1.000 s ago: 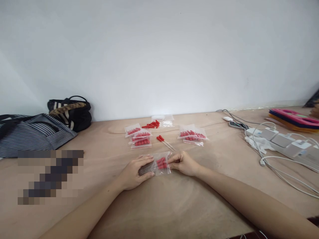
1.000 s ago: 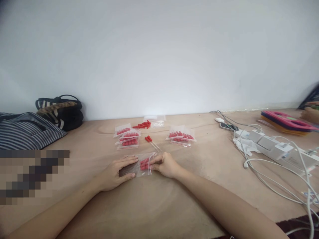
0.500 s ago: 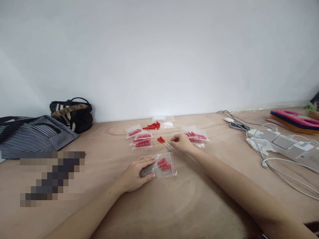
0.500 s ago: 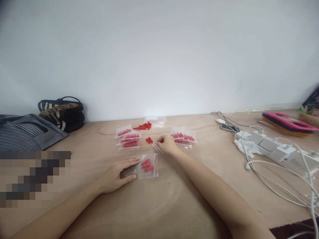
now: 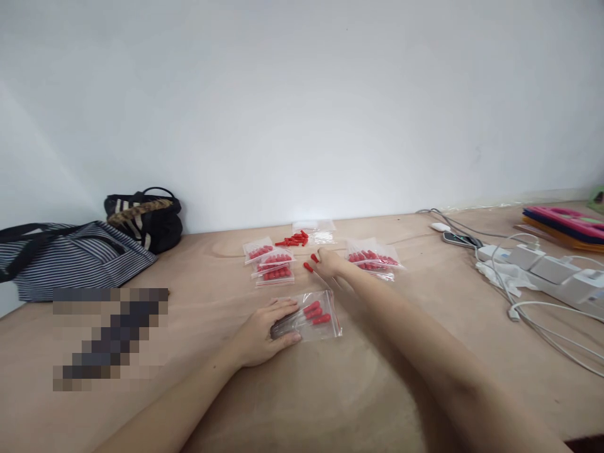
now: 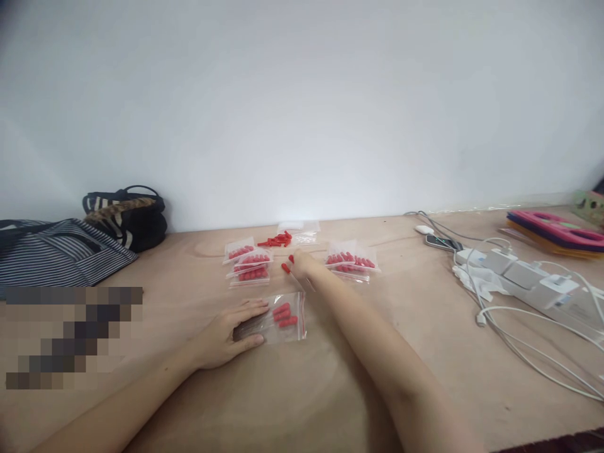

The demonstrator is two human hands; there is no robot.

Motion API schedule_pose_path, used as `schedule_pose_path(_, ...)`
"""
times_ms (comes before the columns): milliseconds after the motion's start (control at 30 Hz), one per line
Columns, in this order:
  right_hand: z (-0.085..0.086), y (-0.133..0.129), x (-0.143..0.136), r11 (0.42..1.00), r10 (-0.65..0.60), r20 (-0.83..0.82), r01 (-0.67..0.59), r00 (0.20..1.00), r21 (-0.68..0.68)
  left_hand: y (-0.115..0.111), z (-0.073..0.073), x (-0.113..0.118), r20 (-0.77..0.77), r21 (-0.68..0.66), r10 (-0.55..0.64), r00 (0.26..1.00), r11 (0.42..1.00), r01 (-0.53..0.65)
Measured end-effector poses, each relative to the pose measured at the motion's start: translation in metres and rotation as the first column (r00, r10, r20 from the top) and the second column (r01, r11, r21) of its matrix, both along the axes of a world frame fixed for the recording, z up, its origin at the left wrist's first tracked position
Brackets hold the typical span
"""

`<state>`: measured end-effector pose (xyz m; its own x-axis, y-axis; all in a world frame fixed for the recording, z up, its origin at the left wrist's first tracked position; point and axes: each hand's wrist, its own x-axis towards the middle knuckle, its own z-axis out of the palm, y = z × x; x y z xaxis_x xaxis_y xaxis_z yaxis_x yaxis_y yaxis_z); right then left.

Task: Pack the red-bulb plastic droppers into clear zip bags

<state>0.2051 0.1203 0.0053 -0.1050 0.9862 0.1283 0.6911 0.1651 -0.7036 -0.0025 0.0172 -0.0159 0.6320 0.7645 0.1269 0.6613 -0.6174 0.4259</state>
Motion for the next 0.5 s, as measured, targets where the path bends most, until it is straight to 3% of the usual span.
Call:
schedule_pose_path(167,0.014,-0.031,0.052,0.998,0.045,-0.11,-0.039,0.993,0.052,-0.001,0.0,0.0,-0.024,0.0,0.008,1.0,1.0,-0.008)
schedule_pose_path(267,0.001,-0.057,0.079,0.997,0.045,-0.429,-0.015,0.902,0.072,-0.001,0.002,0.002,-0.035,-0.004,0.018,0.999,1.0,-0.018)
schedule_pose_path(367,-0.02,-0.08,0.084,0.992,0.01,-0.648,0.072,0.761,0.099,-0.001,0.004,0.004,-0.035,0.002,0.019,0.999,1.0,-0.019)
schedule_pose_path(500,-0.037,-0.1,0.067,0.997,-0.027,-0.757,0.07,0.652,0.025,-0.001,0.005,0.005,-0.049,-0.003,0.027,0.998,1.0,-0.027)
